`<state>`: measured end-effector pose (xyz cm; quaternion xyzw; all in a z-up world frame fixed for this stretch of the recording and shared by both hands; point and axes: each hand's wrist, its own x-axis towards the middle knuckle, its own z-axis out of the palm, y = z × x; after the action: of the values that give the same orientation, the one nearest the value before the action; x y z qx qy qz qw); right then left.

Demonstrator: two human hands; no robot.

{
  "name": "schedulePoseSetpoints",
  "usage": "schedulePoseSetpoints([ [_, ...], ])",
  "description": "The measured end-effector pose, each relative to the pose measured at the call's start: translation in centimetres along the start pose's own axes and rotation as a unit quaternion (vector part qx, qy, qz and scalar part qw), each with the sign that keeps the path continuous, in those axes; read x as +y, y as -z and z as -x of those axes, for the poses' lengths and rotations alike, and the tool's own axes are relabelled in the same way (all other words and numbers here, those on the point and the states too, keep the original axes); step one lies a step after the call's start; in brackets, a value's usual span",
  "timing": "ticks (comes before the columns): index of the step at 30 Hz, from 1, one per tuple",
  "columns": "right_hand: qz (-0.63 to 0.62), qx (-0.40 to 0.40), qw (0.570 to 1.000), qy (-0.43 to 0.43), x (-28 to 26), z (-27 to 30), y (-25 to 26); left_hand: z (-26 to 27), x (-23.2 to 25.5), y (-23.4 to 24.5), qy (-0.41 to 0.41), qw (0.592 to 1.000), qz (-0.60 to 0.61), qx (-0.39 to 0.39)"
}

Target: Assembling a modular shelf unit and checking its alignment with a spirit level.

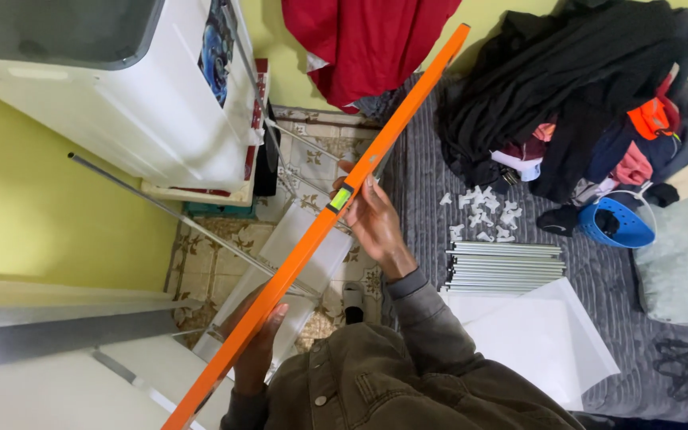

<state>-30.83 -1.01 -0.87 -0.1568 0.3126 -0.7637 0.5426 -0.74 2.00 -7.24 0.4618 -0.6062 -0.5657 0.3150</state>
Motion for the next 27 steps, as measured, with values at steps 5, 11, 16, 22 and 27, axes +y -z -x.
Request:
schedulePoseSetpoints([
  [5, -0.015, -0.027, 1.0, 0.002, -0.1, 0.1, 0.2, -0.3, 1.7, 0.0, 0.004, 0.999, 0.019, 0.032],
  [11, 0.009, -0.018, 1.0, -0.013, -0.2, -0.1, 0.7, -1.5, 6.8, -0.2, -0.014, 0.998, 0.052, 0.033],
  [16, 0.021, -0.017, 1.0, -0.008, -0.4, 0.0, 1.0, -1.3, 6.2, -0.4, 0.003, 0.996, 0.09, 0.026],
  [22, 0.016, -0.01, 1.0, -0.019, -0.1, 0.1, 1.3, -1.4, 8.0, -0.4, -0.02, 0.996, 0.08, 0.028],
  [27, 0.029, -0.015, 0.999, -0.017, -0.2, 0.2, 1.4, -1.6, 7.4, -0.5, -0.029, 0.997, 0.067, 0.023],
])
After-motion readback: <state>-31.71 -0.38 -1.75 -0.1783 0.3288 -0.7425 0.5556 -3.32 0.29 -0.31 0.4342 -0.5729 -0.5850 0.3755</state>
